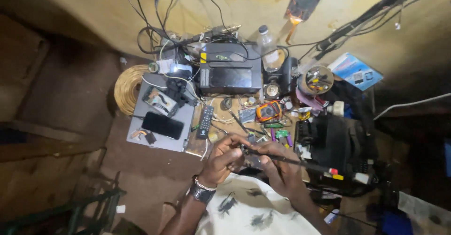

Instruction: Repairing small electronic components and a circuit board using precision tools.

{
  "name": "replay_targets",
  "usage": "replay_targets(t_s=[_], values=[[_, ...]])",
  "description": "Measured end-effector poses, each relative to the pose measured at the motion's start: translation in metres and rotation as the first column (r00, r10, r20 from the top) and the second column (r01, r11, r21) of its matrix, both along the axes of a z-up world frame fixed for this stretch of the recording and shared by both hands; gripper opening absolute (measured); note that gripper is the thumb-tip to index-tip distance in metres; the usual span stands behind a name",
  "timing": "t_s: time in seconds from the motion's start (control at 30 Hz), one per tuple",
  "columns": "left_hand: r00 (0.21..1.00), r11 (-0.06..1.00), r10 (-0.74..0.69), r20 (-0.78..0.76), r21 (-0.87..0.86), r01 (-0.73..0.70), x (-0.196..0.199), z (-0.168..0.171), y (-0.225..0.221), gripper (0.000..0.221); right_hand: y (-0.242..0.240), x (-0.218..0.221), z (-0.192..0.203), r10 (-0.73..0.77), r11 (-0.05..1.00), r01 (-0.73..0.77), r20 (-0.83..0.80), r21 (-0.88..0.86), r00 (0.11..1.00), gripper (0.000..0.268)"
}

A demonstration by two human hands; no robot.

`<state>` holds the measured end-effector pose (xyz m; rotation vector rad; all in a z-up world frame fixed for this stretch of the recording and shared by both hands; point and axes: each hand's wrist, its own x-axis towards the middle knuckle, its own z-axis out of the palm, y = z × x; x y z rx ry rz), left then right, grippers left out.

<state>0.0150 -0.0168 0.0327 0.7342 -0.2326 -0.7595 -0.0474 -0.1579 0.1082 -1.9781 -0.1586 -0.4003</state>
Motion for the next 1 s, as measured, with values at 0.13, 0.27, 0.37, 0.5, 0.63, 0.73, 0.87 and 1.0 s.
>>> replay_targets(t_s=[0.13,0.27,0.37,0.5,0.63,0.73,0.87,1.0], values=[[1.000,1.000,-0.003,-0.019,0.030,0.003,0.014,-0.002,0.017,0.022,0.019,0.018,0.003,0.009,0.989,0.007,0.104,-0.147,0.994,0.022],[1.000,0.999,-0.007,-0.009,0.046,0.008,0.027,-0.008,0.031,0.021,0.032,0.030,0.000,0.025,0.984,-0.006,0.104,-0.177,0.994,0.022],[1.000,1.000,-0.009,-0.011,-0.001,0.009,0.033,-0.009,0.037,0.021,0.039,0.032,-0.004,0.012,0.997,-0.003,0.119,-0.081,0.993,0.022],[0.998,0.993,-0.054,-0.043,-0.104,0.049,0.042,-0.003,0.038,0.023,0.042,0.033,-0.007,-0.034,0.985,0.020,0.078,0.173,0.996,0.020],[0.996,0.988,-0.077,-0.037,-0.134,0.071,0.045,-0.004,0.036,0.021,0.037,0.032,-0.009,-0.092,0.992,0.084,0.072,0.096,0.993,0.021],[0.997,0.991,-0.078,-0.001,-0.112,0.077,0.047,-0.003,0.031,0.021,0.034,0.034,-0.008,-0.055,0.996,0.047,0.099,0.081,0.994,0.021],[0.997,0.995,-0.082,0.006,-0.062,0.082,0.046,0.001,0.023,0.022,0.028,0.036,-0.001,-0.036,0.999,0.040,0.111,-0.030,0.993,0.020],[0.996,0.995,-0.085,-0.010,-0.051,0.085,0.043,0.001,0.014,0.023,0.020,0.035,0.001,-0.035,0.997,0.044,0.158,-0.057,0.987,0.020]])
